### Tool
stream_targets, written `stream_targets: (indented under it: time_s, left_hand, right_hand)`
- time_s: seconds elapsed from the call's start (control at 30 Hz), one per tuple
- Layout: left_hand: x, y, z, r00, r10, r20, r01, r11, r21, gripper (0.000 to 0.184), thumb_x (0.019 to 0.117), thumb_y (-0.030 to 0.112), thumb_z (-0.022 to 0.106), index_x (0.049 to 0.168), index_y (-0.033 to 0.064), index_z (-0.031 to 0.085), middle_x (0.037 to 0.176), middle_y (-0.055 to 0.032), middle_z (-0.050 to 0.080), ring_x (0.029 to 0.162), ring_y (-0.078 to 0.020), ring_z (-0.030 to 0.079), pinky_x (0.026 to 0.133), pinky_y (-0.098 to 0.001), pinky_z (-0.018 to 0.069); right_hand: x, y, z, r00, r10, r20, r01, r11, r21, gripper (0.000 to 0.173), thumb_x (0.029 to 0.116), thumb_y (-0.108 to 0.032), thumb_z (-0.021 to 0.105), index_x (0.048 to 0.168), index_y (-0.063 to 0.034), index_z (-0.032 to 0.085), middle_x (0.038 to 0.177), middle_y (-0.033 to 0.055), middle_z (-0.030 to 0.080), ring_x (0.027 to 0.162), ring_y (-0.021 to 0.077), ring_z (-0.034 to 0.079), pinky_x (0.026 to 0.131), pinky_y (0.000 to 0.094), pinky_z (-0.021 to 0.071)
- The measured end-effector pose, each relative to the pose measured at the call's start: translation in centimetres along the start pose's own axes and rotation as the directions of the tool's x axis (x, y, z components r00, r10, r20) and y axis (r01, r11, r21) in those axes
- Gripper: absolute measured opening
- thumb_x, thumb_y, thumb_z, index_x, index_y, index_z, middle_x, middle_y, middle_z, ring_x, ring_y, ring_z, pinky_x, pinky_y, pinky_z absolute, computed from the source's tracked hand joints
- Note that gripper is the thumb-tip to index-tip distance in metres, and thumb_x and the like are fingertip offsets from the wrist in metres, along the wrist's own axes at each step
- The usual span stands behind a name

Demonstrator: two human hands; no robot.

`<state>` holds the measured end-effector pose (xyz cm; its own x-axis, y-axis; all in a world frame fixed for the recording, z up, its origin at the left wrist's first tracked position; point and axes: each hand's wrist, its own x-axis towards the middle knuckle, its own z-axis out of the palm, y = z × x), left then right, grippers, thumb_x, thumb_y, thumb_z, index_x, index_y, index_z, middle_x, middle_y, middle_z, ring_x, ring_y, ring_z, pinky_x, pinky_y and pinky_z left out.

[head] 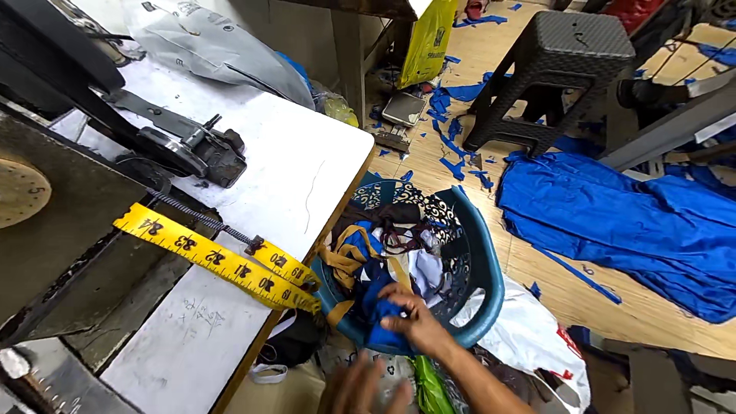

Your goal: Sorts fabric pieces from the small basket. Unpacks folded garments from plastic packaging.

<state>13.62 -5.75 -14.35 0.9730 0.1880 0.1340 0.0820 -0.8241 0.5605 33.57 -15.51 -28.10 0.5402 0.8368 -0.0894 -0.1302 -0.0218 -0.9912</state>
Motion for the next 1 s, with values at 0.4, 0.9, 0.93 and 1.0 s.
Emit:
stream_targets:
  time_s: [0.4,0.9,0.93,1.0]
  left_hand:
    - [-1.6,-5.4,1.3,0.810,-0.584,-0.059,0.359,0.573,-0.736,0.024,0.0930,-0.003,0.059,0.116,-0.0109,0.059,0.096,0.0014,0.073,0.089,0.0005,0.069,0.086,-0.0236,0.0591]
    - [-2.2,-6.3,-0.2,0.576,-0.801,0.163,0.267,-0.004,-0.964,0.025,0.0971,0.000,0.052,0.121,0.0058,0.050,0.096,0.0018,0.075,0.090,-0.0089,0.073,0.087,-0.0327,0.0616]
    - [-2.3,-6.2,-0.2,0.575,-0.801,0.166,0.248,-0.022,-0.968,0.023,0.0946,-0.001,0.055,0.116,0.0069,0.053,0.093,0.0015,0.076,0.089,-0.0103,0.074,0.085,-0.0338,0.0619]
    - [-2.4,-6.1,-0.2,0.567,-0.807,0.168,0.237,-0.036,-0.971,0.026,0.0897,-0.002,0.058,0.113,0.0069,0.054,0.092,0.0001,0.076,0.088,-0.0114,0.074,0.084,-0.0347,0.0620]
  right_hand:
    - [12.8,4.1,-1.8,0.923,0.312,-0.223,-0.343,0.933,-0.111,0.032,0.0987,-0.011,0.067,0.127,0.0039,0.065,0.120,0.0208,0.068,0.104,0.0286,0.068,0.093,0.0463,0.0559]
    - [18.1,10.6,5.6,0.823,0.527,-0.212,-0.568,0.762,-0.310,0.048,0.0984,-0.028,0.069,0.142,-0.0121,0.058,0.152,0.0278,0.043,0.133,0.0410,0.053,0.108,0.0538,0.0473]
    - [18.5,10.3,5.3,0.836,0.504,-0.218,-0.549,0.758,-0.352,0.048,0.0967,-0.025,0.071,0.142,-0.0125,0.059,0.155,0.0264,0.040,0.136,0.0405,0.051,0.110,0.0537,0.0463]
    - [19.1,9.9,4.4,0.869,0.453,-0.200,-0.494,0.783,-0.377,0.053,0.0959,-0.017,0.071,0.146,-0.0079,0.056,0.156,0.0240,0.041,0.140,0.0383,0.048,0.113,0.0533,0.0432]
